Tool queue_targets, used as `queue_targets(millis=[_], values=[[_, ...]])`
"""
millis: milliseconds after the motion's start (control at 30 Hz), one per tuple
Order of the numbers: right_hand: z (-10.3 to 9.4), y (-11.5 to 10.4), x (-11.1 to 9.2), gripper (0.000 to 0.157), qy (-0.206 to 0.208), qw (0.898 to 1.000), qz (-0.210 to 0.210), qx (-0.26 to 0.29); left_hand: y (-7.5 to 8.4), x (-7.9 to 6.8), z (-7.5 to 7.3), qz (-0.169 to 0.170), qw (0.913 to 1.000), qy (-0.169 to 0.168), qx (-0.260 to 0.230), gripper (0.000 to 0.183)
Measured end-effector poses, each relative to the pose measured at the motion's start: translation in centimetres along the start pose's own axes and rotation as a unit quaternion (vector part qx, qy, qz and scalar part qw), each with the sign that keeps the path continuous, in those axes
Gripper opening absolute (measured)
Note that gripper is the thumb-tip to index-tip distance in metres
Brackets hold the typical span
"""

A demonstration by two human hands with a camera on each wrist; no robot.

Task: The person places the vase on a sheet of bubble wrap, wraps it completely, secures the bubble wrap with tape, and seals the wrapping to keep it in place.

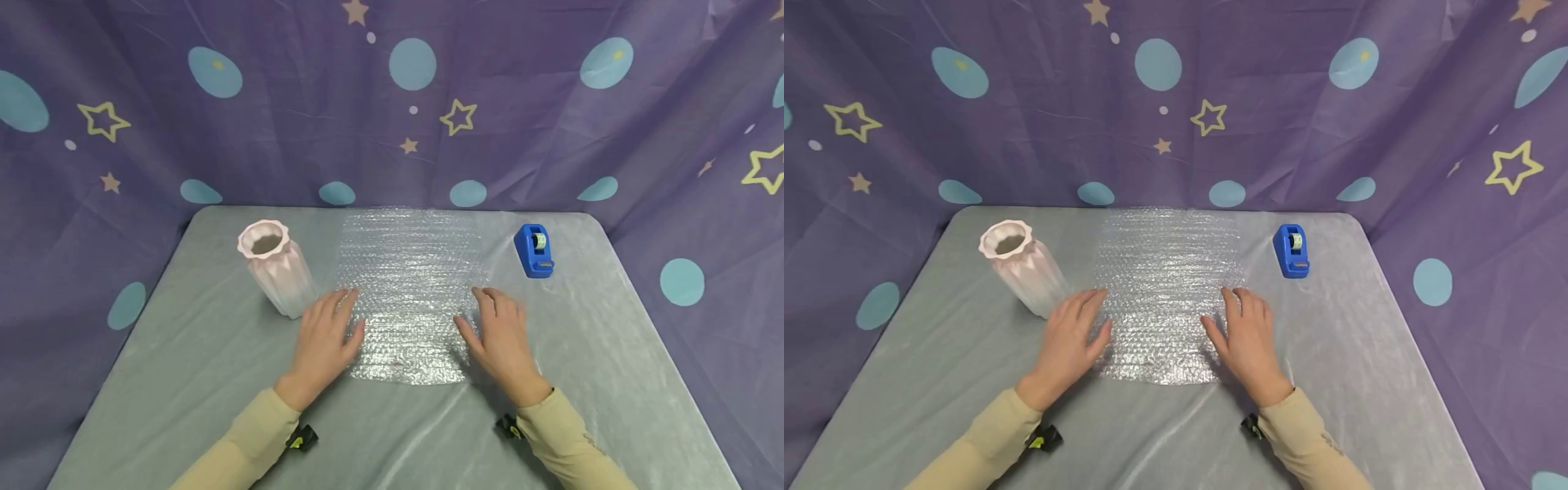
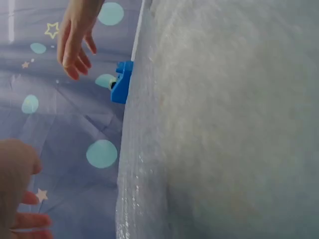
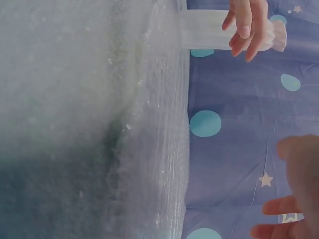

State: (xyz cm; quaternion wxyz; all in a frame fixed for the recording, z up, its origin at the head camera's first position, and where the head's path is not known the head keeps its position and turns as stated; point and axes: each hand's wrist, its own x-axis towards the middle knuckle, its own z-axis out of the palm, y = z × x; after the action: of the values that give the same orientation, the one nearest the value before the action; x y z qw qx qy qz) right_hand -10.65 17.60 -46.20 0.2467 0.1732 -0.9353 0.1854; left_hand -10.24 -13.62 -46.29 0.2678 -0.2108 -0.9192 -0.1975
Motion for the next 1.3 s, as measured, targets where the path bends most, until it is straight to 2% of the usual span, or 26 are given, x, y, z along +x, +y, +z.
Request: queue_targets(millis=[133,267,367,500,633,733,800,900,1033,1167,1300], values=[[-0.1,0.1,0.1,0.046,0.021,0.999,-0.015,0.023,-0.5,0.1,-0.3,0.044,0.9929,0.107,-0.029,0.041],[-0.2,0.2,0.2,0.037,0.020,0.999,-0.024,0.030,-1.0,0.3,-0.9,0.069,0.9775,0.193,-0.049,0.035],[-0.3,0.2,0.2,0.034,0.008,0.999,-0.025,0.034,-1.6,0.6,-1.5,0.076,0.9632,0.250,-0.062,0.032],[-0.4,0.1,0.3,0.033,-0.006,0.999,-0.023,0.034,-2.6,1.1,-2.6,0.057,0.9418,0.319,-0.089,0.034],[-0.5,0.1,0.4,0.033,-0.005,0.999,-0.024,0.033,-3.4,1.8,-3.7,-0.006,0.9252,0.364,-0.108,0.046],[-0.4,0.2,0.4,0.032,-0.001,0.999,-0.027,0.033,-3.6,2.1,-4.5,-0.064,0.9186,0.371,-0.121,0.059],[-0.4,0.2,0.4,0.032,-0.001,0.999,-0.028,0.033,-4.0,2.1,-4.6,-0.099,0.9178,0.361,-0.131,0.068],[-0.4,0.3,0.4,0.032,-0.002,0.999,-0.029,0.032,-5.3,1.7,-4.2,-0.141,0.9221,0.328,-0.150,0.080],[-0.4,0.3,0.3,0.032,-0.008,0.999,-0.026,0.028,-7.2,1.1,-3.1,-0.197,0.9287,0.261,-0.176,0.095],[-0.4,0.3,0.2,0.032,-0.011,0.999,-0.024,0.024,-8.1,0.9,-2.4,-0.241,0.9261,0.209,-0.202,0.101],[-0.4,0.3,0.2,0.032,-0.015,1.000,-0.021,0.017,-8.4,0.9,-2.2,-0.265,0.9204,0.191,-0.215,0.102]])
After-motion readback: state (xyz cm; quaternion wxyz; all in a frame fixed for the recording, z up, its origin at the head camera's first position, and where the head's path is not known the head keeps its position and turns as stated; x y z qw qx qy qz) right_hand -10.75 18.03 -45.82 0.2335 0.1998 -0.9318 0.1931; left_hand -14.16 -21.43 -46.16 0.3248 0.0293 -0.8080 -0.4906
